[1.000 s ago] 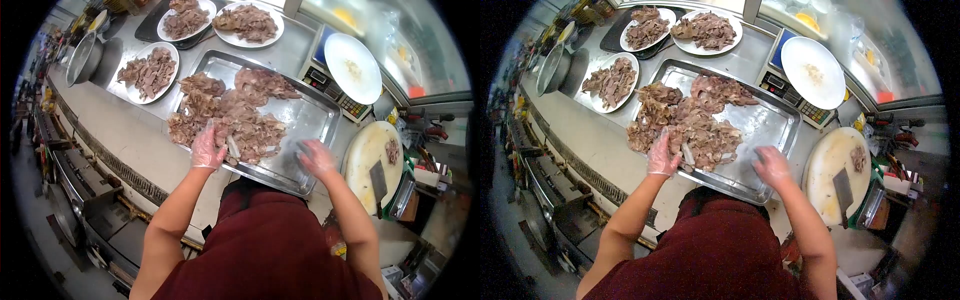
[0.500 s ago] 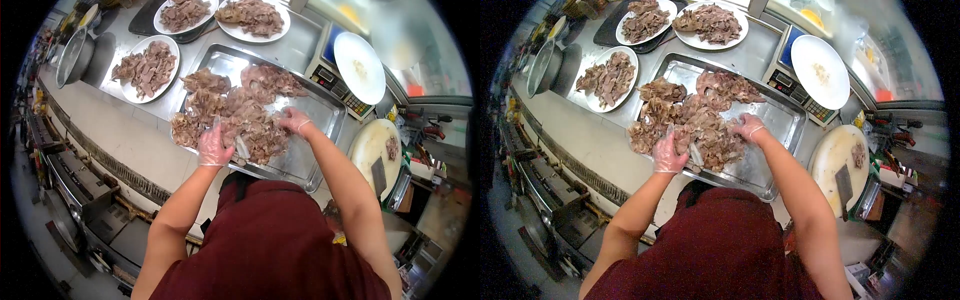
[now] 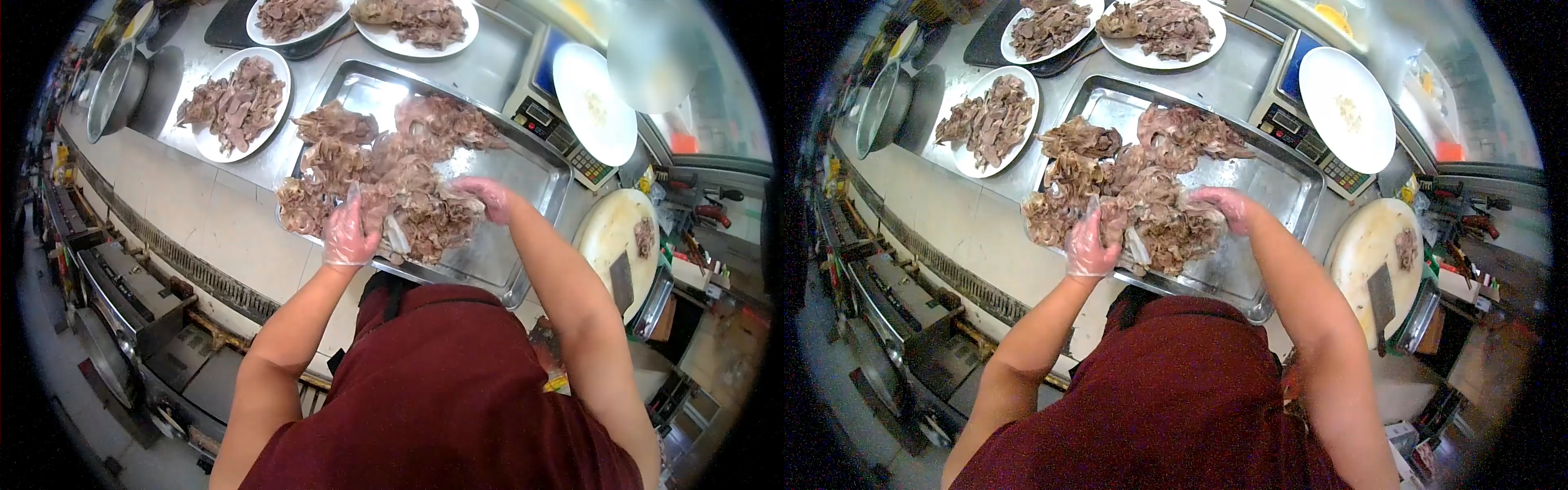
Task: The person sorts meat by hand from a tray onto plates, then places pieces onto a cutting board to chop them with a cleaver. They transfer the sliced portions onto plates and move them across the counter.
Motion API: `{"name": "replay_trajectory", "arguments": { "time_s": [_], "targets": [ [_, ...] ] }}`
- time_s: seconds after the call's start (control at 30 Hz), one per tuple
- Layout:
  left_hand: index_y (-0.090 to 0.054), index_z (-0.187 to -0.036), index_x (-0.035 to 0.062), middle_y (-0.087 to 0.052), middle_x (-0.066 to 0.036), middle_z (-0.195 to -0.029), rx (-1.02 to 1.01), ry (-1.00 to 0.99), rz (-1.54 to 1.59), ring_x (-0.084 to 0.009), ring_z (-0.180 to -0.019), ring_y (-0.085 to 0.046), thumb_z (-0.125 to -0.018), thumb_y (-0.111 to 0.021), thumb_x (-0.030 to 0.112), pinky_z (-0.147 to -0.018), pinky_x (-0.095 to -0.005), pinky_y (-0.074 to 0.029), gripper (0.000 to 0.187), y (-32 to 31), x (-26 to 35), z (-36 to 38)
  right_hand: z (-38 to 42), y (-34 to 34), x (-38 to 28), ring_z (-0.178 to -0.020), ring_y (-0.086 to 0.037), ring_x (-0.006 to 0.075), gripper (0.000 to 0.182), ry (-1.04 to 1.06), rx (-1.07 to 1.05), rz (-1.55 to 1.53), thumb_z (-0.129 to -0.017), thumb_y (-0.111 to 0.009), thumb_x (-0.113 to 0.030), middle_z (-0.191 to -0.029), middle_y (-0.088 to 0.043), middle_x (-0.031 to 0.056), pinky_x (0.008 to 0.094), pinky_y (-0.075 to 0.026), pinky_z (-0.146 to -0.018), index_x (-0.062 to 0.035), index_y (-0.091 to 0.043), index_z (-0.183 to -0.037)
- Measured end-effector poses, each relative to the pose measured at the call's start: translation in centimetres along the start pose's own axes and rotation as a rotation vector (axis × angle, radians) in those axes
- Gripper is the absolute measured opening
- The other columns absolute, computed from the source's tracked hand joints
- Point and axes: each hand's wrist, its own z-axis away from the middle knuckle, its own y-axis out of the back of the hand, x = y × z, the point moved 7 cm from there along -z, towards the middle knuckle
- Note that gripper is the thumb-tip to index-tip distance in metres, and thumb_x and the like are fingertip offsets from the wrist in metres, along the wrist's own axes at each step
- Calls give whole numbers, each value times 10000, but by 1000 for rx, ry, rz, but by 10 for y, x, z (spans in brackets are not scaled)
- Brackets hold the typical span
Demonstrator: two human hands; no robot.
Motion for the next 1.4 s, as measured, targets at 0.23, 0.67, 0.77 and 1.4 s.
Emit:
{"name": "replay_trajectory", "arguments": {
  "time_s": [0.23,0.67,0.77,1.4],
  "targets": [
    [-496,-1280,-94,-646,-249,-1030,-31,-3,62,-412,-913,-634,-662,-716,163,-821,-474,-516,705,9,3,-11,6,-34,23,-1173,-580,335,551,-106,-145,-617,-906,-509,-431,-1309,-597,142,488,-430,-1041,-76,-564,-1323],
    [-476,-1332,-32,-650,-254,-1002,-99,215,168,-426,-892,-640,-660,-726,102,-796,-469,-529,729,13,5,-21,20,-87,-4,-1342,-432,351,774,112,-569,-1098,-965,-277,-649,-1502,-401,156,498,-320,-1131,-81,-358,-1485],
    [-504,-1315,-5,-658,-244,-1021,-11,193,227,-427,-913,-641,-665,-721,97,-807,-465,-531,693,25,12,-28,28,-85,-9,-1342,-432,350,762,155,-382,-985,-975,-256,-639,-1489,-418,159,499,-313,-1137,-78,-362,-1480],
    [-625,-1134,118,-679,-141,-1071,-173,206,297,-342,-964,-660,-712,-789,232,-824,-431,-540,467,-34,79,-32,67,-5,23,-1292,-476,385,668,535,-200,-1189,-911,-558,-528,-1423,-489,156,561,-442,-1027,-102,-462,-1416]
  ]
}}
